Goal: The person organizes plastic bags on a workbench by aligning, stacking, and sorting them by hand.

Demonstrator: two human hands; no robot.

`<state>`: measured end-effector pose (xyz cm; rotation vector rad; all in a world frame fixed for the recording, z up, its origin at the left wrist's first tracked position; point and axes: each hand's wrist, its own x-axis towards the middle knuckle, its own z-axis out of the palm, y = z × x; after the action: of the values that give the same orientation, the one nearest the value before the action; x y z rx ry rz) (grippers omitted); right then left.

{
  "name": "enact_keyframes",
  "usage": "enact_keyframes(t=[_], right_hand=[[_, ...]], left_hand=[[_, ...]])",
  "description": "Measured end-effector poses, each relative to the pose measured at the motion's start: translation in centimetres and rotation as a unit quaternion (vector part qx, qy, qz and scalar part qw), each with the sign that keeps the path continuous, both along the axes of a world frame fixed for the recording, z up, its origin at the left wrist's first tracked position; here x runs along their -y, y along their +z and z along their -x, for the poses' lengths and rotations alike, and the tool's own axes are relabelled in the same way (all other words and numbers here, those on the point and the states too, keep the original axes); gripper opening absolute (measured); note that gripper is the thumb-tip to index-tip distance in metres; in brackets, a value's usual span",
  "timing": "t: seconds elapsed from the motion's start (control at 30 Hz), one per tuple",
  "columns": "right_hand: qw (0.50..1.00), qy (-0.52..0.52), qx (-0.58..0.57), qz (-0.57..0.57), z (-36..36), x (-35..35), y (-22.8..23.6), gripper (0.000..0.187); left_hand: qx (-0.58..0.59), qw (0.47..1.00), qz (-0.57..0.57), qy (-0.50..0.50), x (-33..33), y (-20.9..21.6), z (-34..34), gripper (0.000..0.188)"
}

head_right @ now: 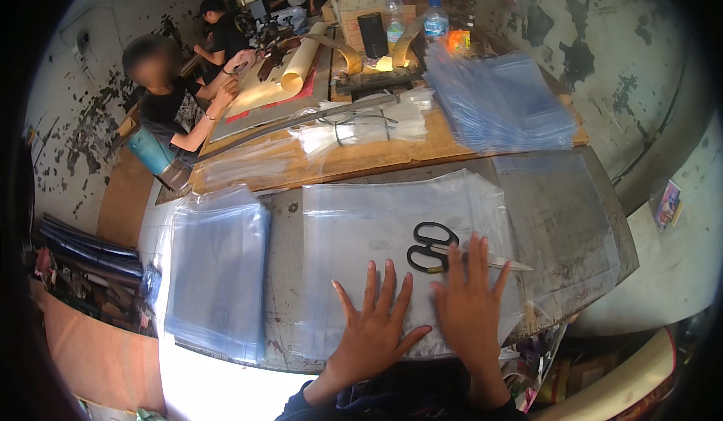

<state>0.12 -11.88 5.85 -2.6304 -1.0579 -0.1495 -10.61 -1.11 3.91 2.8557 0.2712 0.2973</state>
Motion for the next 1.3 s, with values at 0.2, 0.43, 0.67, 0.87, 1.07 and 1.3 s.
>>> enact_keyframes(t=[0.2,0.43,0.67,0.87,1.07,1.3], right_hand=[[0.995,-0.088,0.041,0.01,-1.2,1.1,-1.1,0.042],[0.996,-0.08,0.032,-0.032,-0.4,0.5,0.0,0.015],[0.977,-0.059,-0.116,-0.169,1.7,-0.1,1.9,0.033],[0.976,-0.001,-0.164,-0.144,2.2,-0.5,-0.5,0.044],[0.994,-0.024,-0.071,-0.076,1.8,-1.3,-2.6,0.04],[0.991,-0.01,-0.082,-0.103,1.7,-1.1,-3.1,0.032]], left_hand=[[0.009,0.998,-0.056,0.034,0.5,-1.9,-0.1,0.068],[-0.003,0.998,-0.051,0.038,0.6,-2.1,-0.1,0.067],[-0.01,0.998,-0.047,0.036,0.6,-2.0,-0.1,0.067],[-0.023,0.999,-0.034,0.036,0.5,-1.9,0.0,0.069],[-0.039,0.998,-0.031,0.028,0.4,-2.0,-0.4,0.07],[-0.039,0.998,-0.026,0.036,0.4,-2.0,-0.3,0.069]])
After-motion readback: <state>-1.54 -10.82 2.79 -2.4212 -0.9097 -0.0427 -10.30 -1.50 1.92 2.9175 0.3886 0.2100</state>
